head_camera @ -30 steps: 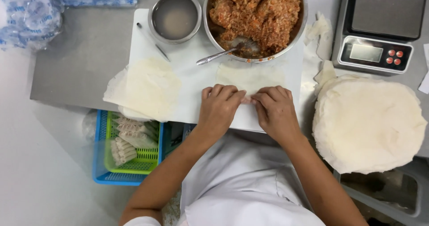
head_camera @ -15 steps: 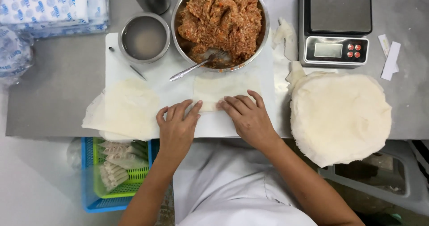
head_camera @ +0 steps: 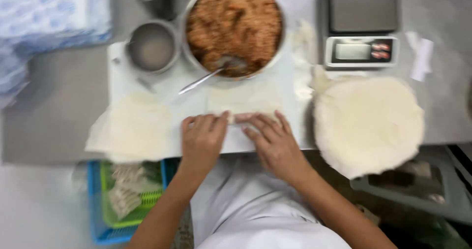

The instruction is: Rolling spring rolls by placing meat filling on thin wrappers and folding them into cylinders.

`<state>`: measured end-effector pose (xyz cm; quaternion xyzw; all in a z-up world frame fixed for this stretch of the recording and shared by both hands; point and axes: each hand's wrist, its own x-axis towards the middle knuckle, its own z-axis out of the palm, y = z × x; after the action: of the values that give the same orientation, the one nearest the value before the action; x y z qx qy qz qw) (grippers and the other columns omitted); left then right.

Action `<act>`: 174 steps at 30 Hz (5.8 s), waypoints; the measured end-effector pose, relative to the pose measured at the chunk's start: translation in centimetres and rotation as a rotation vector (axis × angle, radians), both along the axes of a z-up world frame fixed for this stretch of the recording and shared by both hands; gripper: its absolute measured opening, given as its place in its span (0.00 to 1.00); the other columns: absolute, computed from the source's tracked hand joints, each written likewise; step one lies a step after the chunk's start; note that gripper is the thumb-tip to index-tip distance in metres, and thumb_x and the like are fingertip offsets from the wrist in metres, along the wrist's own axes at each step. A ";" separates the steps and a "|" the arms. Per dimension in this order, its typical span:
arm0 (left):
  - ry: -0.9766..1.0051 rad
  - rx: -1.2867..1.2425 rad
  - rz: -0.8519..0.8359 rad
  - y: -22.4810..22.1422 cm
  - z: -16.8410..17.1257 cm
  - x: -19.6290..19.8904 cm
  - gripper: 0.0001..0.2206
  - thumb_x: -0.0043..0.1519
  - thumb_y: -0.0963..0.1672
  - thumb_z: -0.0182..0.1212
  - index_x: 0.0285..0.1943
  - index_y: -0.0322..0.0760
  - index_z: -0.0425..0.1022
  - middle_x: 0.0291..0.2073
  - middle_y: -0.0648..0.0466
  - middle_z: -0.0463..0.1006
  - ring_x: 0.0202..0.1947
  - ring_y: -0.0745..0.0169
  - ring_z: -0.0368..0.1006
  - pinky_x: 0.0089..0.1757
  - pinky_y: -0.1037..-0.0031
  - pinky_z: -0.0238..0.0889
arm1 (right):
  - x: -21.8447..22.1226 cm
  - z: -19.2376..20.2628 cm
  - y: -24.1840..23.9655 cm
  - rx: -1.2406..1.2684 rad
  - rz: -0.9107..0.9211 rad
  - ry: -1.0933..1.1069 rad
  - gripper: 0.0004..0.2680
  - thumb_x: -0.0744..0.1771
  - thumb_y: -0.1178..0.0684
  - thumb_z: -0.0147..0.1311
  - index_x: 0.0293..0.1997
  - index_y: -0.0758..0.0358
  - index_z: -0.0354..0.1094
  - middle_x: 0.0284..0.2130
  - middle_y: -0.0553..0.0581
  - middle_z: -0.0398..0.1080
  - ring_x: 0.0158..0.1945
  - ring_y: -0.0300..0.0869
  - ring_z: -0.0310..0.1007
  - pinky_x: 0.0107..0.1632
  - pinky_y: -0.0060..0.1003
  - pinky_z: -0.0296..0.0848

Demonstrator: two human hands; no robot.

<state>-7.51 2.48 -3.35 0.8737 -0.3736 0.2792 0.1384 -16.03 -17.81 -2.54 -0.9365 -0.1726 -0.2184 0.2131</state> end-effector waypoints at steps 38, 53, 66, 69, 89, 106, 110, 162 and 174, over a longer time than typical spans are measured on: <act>0.241 -0.192 0.134 0.8 -4.1 -1.6 0.15 0.76 0.43 0.56 0.66 0.25 0.78 0.39 0.46 0.80 0.39 0.48 0.75 0.46 0.58 0.67 | -31.1 -19.4 -27.8 1.144 -1.350 -0.370 0.12 0.73 0.57 0.45 0.67 0.55 0.58 0.57 0.54 0.70 0.53 0.37 0.72 0.58 0.34 0.72; 0.259 -0.140 0.154 0.8 -4.4 -1.5 0.16 0.80 0.43 0.55 0.65 0.19 0.80 0.35 0.40 0.77 0.35 0.44 0.73 0.42 0.55 0.67 | -37.0 -33.5 -17.9 0.616 -1.601 1.431 0.25 0.68 0.38 0.47 0.75 0.49 0.47 0.62 0.67 0.62 0.63 0.60 0.68 0.60 0.56 0.72; 0.217 -0.199 0.158 0.5 -5.7 -0.8 0.13 0.72 0.42 0.58 0.63 0.34 0.81 0.39 0.49 0.79 0.40 0.44 0.74 0.44 0.56 0.65 | -18.3 -18.5 -13.2 -0.056 -0.587 1.493 0.11 0.69 0.56 0.41 0.53 0.59 0.70 0.48 0.62 0.75 0.50 0.53 0.76 0.52 0.51 0.73; 0.206 -0.224 0.158 0.8 -5.6 -0.9 0.13 0.70 0.42 0.58 0.62 0.36 0.79 0.43 0.47 0.80 0.42 0.43 0.74 0.46 0.56 0.64 | -17.2 -9.6 -11.4 -0.035 -0.568 1.424 0.13 0.67 0.58 0.41 0.54 0.55 0.69 0.46 0.62 0.76 0.47 0.56 0.79 0.47 0.52 0.78; 0.070 -0.129 0.110 0.8 -2.1 -0.6 0.04 0.65 0.43 0.63 0.46 0.45 0.81 0.31 0.59 0.74 0.33 0.62 0.74 0.37 0.71 0.65 | 2.0 -3.2 1.3 -0.188 -0.056 0.099 0.17 0.69 0.56 0.51 0.67 0.54 0.66 0.58 0.55 0.71 0.65 0.51 0.66 0.68 0.59 0.56; 0.416 -0.326 0.124 0.7 -2.8 -4.2 0.15 0.69 0.43 0.55 0.65 0.42 0.72 0.59 0.57 0.77 0.57 0.58 0.75 0.53 0.64 0.64 | 0.7 -0.9 -0.6 0.016 -0.037 0.021 0.11 0.71 0.60 0.49 0.61 0.63 0.69 0.65 0.62 0.69 0.71 0.55 0.66 0.73 0.54 0.52; 0.418 -0.412 0.178 1.9 -3.8 -4.6 0.11 0.68 0.42 0.56 0.59 0.43 0.76 0.58 0.56 0.77 0.56 0.59 0.75 0.54 0.64 0.65 | 0.5 -2.8 -0.7 -0.025 -0.021 0.055 0.13 0.71 0.58 0.50 0.64 0.62 0.70 0.65 0.61 0.69 0.71 0.54 0.66 0.75 0.58 0.50; 0.326 -0.161 -0.125 -1.5 -3.5 -1.9 0.08 0.65 0.41 0.51 0.48 0.43 0.75 0.41 0.51 0.81 0.47 0.54 0.74 0.48 0.60 0.60 | 0.4 -2.3 1.9 0.100 0.052 -0.149 0.03 0.67 0.66 0.51 0.41 0.68 0.65 0.54 0.68 0.75 0.55 0.58 0.77 0.57 0.51 0.76; 0.105 0.092 -0.187 -1.9 0.6 4.4 0.07 0.64 0.40 0.53 0.43 0.41 0.78 0.41 0.54 0.78 0.42 0.56 0.71 0.42 0.65 0.60 | 1.9 -2.2 -0.6 -0.075 0.163 -0.078 0.13 0.70 0.59 0.44 0.62 0.61 0.68 0.46 0.57 0.76 0.54 0.46 0.78 0.68 0.55 0.61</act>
<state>-3.09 0.60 -2.73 0.8539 -0.4581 0.2014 0.1428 -14.13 -18.44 -4.74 -0.9175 -0.2647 -0.2300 0.1879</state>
